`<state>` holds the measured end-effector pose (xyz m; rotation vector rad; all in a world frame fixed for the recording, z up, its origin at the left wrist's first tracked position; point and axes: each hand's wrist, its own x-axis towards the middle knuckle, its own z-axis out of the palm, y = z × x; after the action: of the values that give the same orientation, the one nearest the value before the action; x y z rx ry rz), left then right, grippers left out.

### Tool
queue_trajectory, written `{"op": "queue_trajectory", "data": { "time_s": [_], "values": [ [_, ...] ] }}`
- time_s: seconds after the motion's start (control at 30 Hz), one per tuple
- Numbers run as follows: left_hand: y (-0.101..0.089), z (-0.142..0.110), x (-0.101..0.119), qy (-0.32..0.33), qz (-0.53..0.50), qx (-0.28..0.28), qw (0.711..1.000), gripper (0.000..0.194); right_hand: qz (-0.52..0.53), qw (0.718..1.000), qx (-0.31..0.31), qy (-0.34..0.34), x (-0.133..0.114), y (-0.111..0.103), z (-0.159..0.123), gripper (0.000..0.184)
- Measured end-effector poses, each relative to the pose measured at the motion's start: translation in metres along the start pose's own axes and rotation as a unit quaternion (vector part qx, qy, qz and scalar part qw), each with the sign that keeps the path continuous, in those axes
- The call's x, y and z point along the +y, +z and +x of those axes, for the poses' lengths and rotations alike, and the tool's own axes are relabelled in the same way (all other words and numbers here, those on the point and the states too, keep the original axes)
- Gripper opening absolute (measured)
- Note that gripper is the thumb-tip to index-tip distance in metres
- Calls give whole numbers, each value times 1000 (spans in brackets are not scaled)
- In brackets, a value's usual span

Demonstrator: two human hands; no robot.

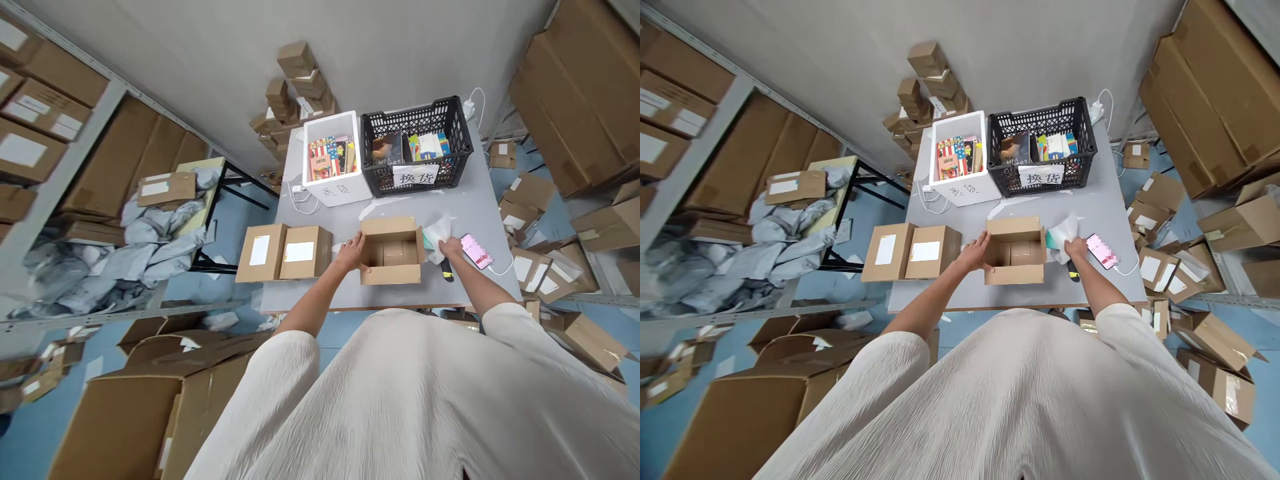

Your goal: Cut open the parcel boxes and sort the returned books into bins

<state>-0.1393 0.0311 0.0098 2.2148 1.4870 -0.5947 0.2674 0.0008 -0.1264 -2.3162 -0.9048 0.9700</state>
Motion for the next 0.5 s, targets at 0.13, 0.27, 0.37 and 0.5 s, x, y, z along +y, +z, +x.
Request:
{"op": "queue_trajectory", "data": {
  "time_s": [0.13, 0.27, 0.37, 0.5],
  "values": [
    [1, -4, 1, 5, -3, 8, 1000, 153, -99, 989, 33, -105, -19, -7, -19, 74],
    [7, -10, -2, 6, -20, 17, 1000, 145, -85, 960, 7, -267, -40, -17, -39, 50],
    [12, -15, -5, 11, -47, 29, 998, 135, -41, 940, -78, -328, -49, -20, -56, 34],
    [23, -23, -4, 25, -83, 61, 994, 116, -16, 924, -144, -354, -52, -18, -75, 30]
  ]
}}
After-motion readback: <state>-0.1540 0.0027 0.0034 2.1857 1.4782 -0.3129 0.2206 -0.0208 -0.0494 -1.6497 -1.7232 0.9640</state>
